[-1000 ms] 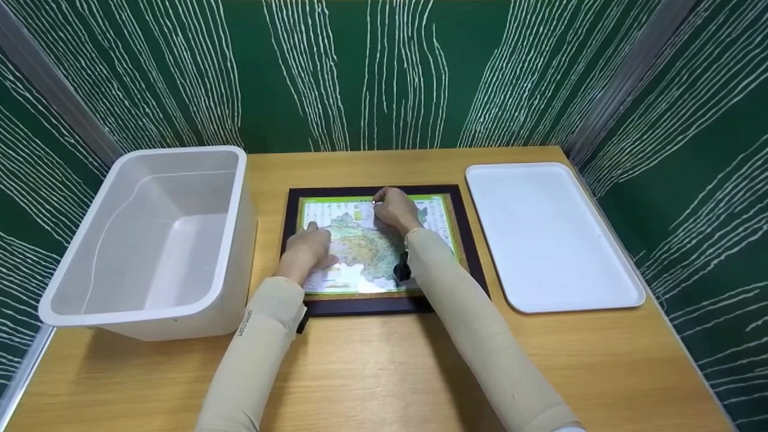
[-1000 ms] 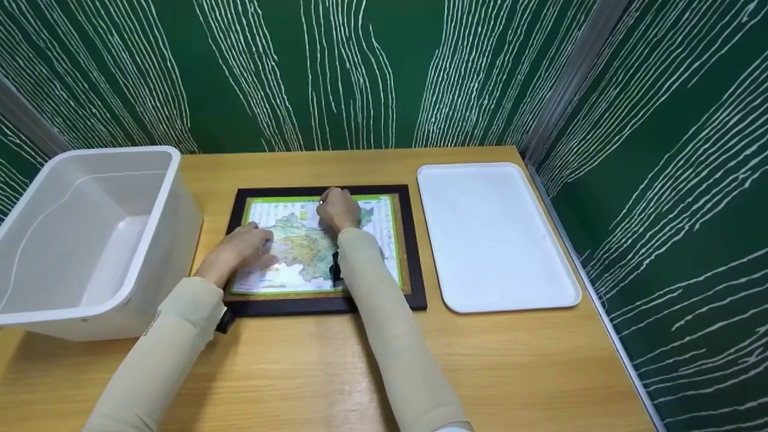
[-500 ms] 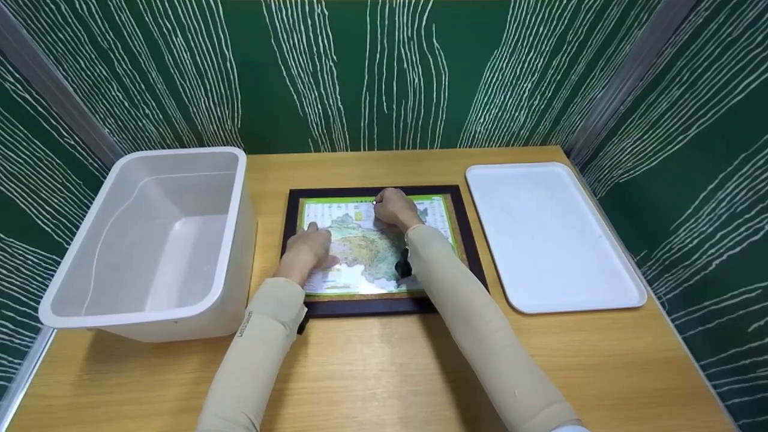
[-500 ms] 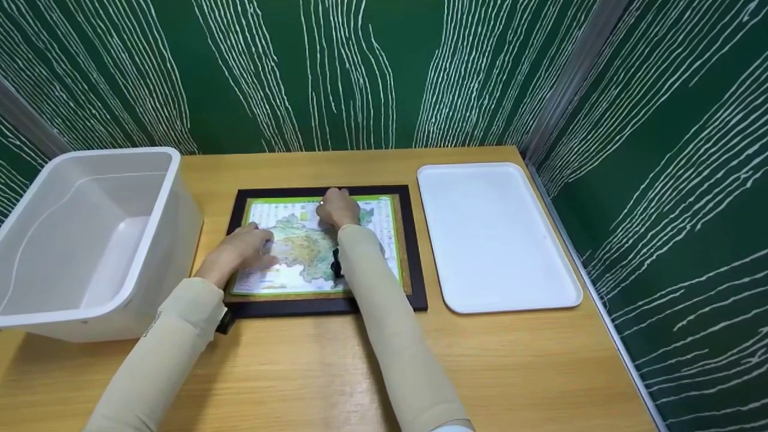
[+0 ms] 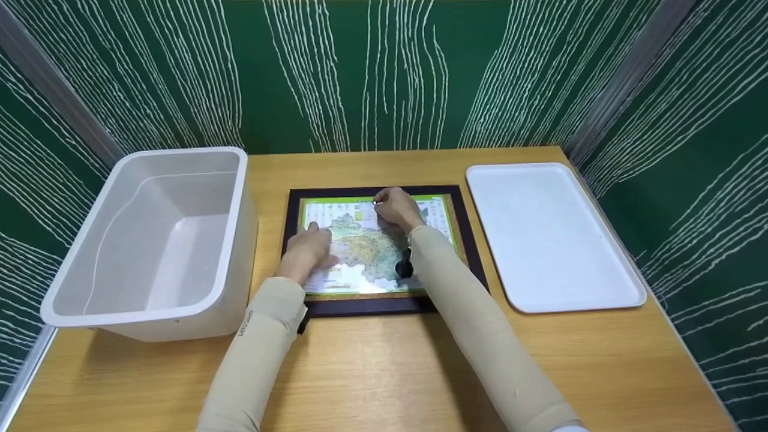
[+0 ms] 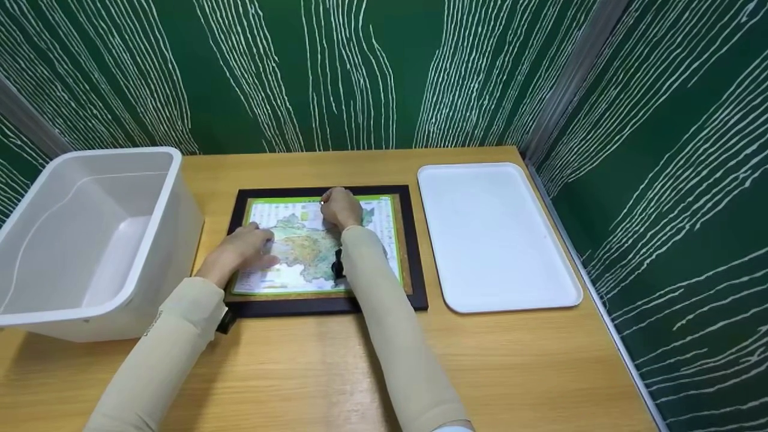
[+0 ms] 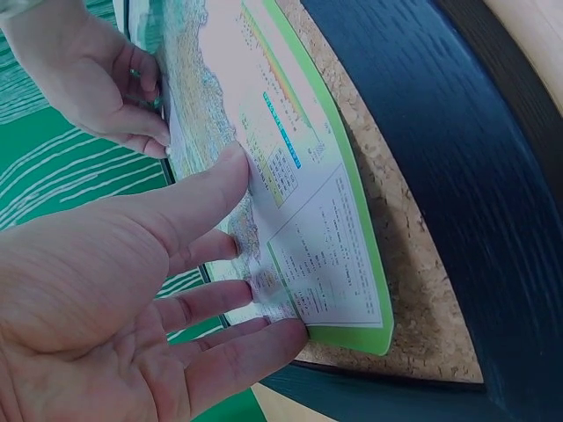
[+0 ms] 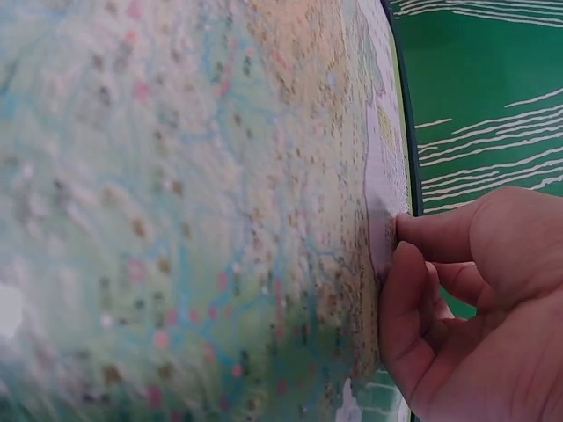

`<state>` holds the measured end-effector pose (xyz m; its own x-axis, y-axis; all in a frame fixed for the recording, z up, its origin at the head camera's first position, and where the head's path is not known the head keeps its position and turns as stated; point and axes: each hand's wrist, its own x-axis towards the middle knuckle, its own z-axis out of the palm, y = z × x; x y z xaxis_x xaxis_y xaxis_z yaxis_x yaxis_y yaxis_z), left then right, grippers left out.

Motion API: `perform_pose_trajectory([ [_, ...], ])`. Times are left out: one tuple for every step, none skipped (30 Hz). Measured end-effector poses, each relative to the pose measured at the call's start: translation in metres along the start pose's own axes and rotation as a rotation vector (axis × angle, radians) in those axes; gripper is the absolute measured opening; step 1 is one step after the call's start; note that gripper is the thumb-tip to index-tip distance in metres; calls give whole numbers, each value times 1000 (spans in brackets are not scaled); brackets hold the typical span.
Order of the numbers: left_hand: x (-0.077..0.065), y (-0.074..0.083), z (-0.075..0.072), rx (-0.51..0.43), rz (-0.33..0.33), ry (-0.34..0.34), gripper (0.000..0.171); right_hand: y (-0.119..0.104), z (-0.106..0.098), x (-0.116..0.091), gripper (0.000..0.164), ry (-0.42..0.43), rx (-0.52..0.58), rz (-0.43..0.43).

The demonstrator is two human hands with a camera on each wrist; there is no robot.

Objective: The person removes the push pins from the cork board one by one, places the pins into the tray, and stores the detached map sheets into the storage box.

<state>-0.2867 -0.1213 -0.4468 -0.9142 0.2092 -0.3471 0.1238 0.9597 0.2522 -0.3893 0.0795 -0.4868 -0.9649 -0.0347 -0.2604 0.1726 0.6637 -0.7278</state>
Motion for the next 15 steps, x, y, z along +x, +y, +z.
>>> perform_pose_trajectory([
  [0,0,0,0,0,-1,33,0,0,-1,18,0,12,-3],
  [0,0,0,7,3,-3,33,1,0,-1,18,1,25,-6],
  [1,0,0,16,2,-6,34,1,0,-2,19,4,31,-17],
  [1,0,0,25,2,-8,35,1,0,-2,19,7,35,-27],
  [1,0,0,32,2,-11,35,1,0,-3,20,6,41,-31],
  [2,0,0,39,1,-14,35,1,0,-3,20,5,43,-36],
  [2,0,0,42,0,-16,35,1,0,-4,21,3,44,-39],
  [2,0,0,46,-1,-19,35,1,0,-4,21,1,45,-42],
  [2,0,0,48,-1,-20,35,1,0,-4,21,0,41,-43],
  [2,0,0,43,0,-21,36,1,0,-4,21,-3,42,-36],
  [2,0,0,40,1,-22,36,1,0,-3,21,-3,40,-34],
  [2,0,0,37,1,-22,38,1,0,-3,20,-2,37,-32],
  [2,0,0,34,1,-21,39,1,1,-2,20,-1,34,-29],
  [2,0,0,33,2,-22,39,1,1,-2,20,-1,31,-24],
  [2,-1,0,28,2,-22,39,2,1,-1,20,-1,28,-21],
])
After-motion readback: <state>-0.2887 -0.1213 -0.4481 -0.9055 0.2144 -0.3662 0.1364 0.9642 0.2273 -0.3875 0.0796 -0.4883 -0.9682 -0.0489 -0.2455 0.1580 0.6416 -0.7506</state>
